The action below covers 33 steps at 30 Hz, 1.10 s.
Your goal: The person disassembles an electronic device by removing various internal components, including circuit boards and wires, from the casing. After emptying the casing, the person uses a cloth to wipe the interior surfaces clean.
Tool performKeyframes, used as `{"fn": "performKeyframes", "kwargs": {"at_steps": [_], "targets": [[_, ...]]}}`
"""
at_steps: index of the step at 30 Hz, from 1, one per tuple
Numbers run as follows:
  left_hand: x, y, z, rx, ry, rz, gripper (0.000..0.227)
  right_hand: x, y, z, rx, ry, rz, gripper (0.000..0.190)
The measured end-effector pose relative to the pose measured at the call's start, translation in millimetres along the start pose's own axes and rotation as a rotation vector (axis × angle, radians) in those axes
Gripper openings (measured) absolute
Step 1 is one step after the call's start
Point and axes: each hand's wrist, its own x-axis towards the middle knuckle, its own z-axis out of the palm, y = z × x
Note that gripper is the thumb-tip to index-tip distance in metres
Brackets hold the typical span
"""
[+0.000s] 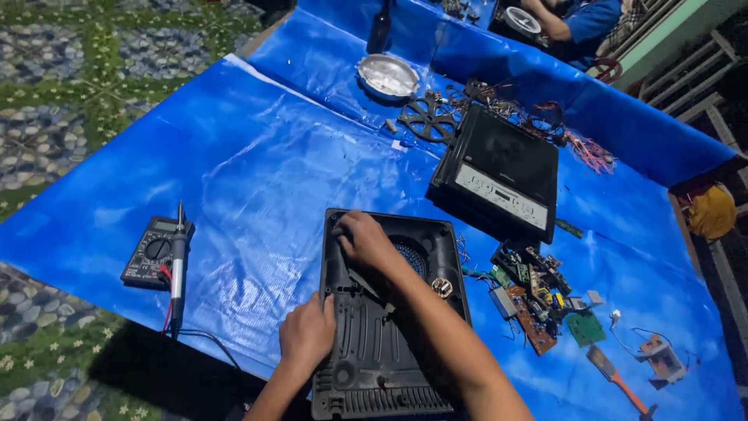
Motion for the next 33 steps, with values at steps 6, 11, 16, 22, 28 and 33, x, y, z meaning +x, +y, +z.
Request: {"fn": "performKeyframes", "kwargs": {"at_steps": [6,11,16,22,28,33], "targets": [[0,5,-2,0.035,-0.023,-0.053,0.045,-22,-27,-23,0.135,-0.135,-0.167,0.028],[3,6,-2,0.038,-0.037,-0.064,0.046,-15,-17,-26,0.174,-0.175,-0.032,0.038],[1,6,-4,0.030,-0.045,-0.075,0.046,-7,-17,-9,0.081,-0.102,0.058,0.022],[4,-2,6,0.038,-0.025,-0.076,0.047,-13,-19,-6,0.147,0.037,0.053,0.031],[5,1,3,0.035,-0.026,-0.054,0.045,-23,-22,-22,0.214,-0.124,-0.184,0.017],[2,5,-2,-0.002,-0.025,-0.037,0.044,-14,-24,-9,0.086,0.010,-0.087,0.023]]}}
